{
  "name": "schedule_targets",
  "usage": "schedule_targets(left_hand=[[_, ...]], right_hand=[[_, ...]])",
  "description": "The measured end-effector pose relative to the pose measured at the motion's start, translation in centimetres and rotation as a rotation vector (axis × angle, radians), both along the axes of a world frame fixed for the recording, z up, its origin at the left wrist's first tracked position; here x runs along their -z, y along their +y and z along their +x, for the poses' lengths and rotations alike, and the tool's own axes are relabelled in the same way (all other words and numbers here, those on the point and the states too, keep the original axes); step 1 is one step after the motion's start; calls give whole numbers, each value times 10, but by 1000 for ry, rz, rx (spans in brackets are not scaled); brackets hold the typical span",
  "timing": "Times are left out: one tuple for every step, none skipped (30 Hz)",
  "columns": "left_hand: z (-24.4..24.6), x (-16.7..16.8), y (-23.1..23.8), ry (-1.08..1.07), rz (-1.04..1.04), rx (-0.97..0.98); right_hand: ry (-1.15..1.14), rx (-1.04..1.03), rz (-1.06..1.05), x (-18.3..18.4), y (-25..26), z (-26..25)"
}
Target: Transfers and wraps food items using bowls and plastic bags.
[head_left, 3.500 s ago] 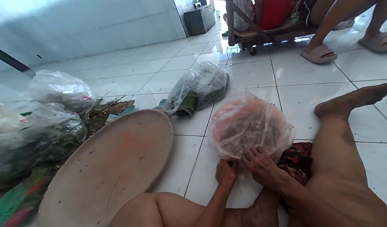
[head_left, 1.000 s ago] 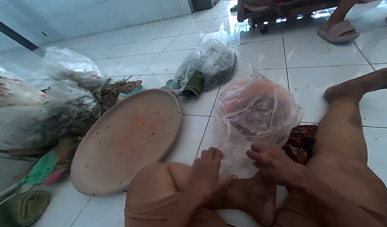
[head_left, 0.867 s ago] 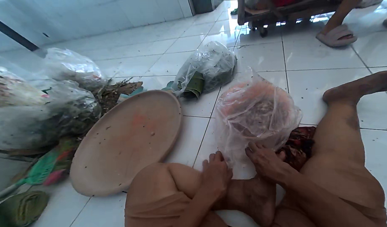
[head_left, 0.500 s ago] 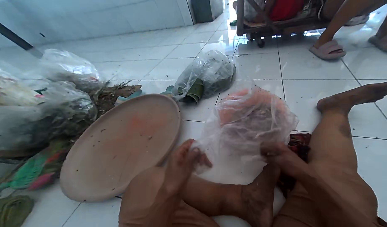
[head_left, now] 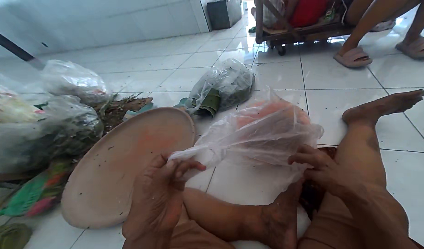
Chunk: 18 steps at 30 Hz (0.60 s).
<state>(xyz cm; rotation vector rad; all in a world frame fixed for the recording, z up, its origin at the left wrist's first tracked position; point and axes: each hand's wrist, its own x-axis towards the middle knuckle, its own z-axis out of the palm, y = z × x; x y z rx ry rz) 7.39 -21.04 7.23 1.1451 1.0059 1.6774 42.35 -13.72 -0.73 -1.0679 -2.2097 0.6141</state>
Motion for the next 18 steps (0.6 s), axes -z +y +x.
schedule_targets(left_hand=[[0, 0, 0, -7, 9, 2], [-1, 1, 0, -19, 12, 2], [-1, 1, 0, -33, 11, -3], [-1, 1, 0, -41, 10, -10], [-1, 2, 0, -48, 13, -15], [0, 2, 0, -53, 18, -19], [0, 3, 0, -58, 21, -20], [0, 4, 0, -62, 21, -23], [1, 4, 0, -65, 21, -30], [1, 5, -1, -64, 24, -29], [0, 5, -1, -63, 29, -22], [0, 5, -1, -59, 33, -19], [1, 4, -2, -55, 36, -17], [2, 4, -2, -53, 37, -21], [2, 3, -2, -54, 39, -21], [3, 3, -2, -55, 40, -26], [3, 3, -2, -51, 36, -33], [3, 3, -2, -45, 33, -37]], right_hand=[[-124, 8, 67, 3, -3, -5], [-238, 20, 108, 5, -4, -10], [-343, 27, 118, 9, -4, -14], [-424, 23, 112, 13, -3, -16], [-472, 10, 106, 17, -1, -16], [-486, -5, 94, 19, 1, -15], [-454, -12, 105, 20, 3, -13], [-380, -14, 149, 22, 5, -11], [-286, -21, 188, 23, 6, -8], [-193, -32, 199, 20, 5, -6], [-116, -48, 196, 16, 3, -5], [-68, -66, 196, 9, -1, -5], [-44, -84, 193, 2, -7, -7], [-44, -101, 194, -4, -13, -10], [-72, -118, 201, -7, -19, -14], [-129, -127, 220, -5, -24, -19], [-223, -128, 206, 2, -28, -23], [-344, -131, 203, 10, -31, -29]])
